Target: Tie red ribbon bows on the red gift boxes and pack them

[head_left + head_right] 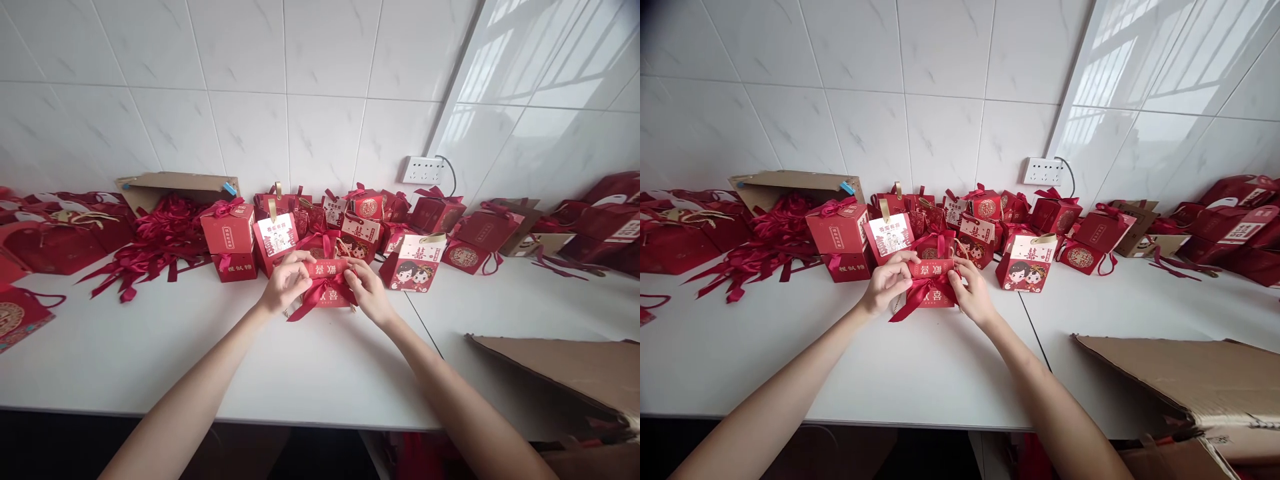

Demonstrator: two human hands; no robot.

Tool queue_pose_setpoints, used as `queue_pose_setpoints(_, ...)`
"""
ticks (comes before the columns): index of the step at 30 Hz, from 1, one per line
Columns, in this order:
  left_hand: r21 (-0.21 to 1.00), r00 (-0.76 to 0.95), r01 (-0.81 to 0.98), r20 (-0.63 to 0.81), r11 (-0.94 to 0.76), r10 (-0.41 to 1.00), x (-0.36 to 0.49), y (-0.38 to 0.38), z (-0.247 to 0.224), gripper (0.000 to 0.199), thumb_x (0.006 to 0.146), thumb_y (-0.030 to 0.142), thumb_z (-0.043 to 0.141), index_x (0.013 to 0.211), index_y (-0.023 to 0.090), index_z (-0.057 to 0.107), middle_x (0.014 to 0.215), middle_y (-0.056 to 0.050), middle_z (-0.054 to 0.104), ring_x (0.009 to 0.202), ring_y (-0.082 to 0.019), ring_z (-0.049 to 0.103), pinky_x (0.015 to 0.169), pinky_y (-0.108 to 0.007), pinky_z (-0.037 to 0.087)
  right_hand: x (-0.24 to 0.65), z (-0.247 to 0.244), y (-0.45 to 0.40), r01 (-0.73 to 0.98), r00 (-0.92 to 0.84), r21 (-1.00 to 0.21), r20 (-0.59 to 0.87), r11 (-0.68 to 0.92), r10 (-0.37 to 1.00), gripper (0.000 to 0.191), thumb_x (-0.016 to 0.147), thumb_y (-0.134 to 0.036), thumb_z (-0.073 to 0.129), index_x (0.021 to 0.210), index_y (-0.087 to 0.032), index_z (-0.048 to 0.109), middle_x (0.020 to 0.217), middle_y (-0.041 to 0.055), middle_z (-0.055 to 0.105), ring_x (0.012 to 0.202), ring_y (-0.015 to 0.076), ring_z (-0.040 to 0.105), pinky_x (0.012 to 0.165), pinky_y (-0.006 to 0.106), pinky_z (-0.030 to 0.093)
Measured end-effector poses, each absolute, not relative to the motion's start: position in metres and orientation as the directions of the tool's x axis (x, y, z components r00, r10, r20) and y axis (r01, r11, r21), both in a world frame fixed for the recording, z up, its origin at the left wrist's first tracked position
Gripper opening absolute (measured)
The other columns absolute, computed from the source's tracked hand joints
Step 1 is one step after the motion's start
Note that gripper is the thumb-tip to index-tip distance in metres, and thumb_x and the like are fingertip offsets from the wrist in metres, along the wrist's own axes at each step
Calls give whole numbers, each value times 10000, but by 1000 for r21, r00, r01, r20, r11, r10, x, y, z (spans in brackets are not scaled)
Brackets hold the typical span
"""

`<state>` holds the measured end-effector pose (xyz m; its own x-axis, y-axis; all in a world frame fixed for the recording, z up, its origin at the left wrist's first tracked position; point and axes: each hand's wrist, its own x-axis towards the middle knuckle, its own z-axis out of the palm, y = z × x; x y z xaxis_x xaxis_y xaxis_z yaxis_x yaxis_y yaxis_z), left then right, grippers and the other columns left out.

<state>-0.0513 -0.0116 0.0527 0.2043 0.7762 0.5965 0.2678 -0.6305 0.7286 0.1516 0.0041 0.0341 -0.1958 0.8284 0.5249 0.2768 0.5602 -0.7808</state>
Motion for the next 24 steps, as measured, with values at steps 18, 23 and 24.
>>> queue_pose_setpoints(18,819,205,196,504,-539,839,-41,-23,57,350,831,518,532,696,201,476,581,14,539,543,-134,538,563,-278,428,150,34,3,288,-215,-759,542,584,812,370,895,-500,406,760,-196,567,1199,114,561,1120,231,546,971,384,435)
queue_pose_setpoints(23,873,221,169,418,-457,881,-43,-23,51,264,853,457,522,798,202,480,471,47,532,423,-119,500,485,-253,392,148,32,4,254,-232,-781,523,570,820,375,899,-496,399,827,-191,604,1204,122,552,1140,231,531,938,371,463)
queue_pose_setpoints(24,870,212,184,420,-458,882,-44,-23,51,243,850,439,525,832,198,495,478,43,550,433,-126,517,496,-259,404,148,32,5,248,-235,-789,514,563,825,383,898,-501,397,826,-190,608,1210,122,549,1140,233,531,918,366,476)
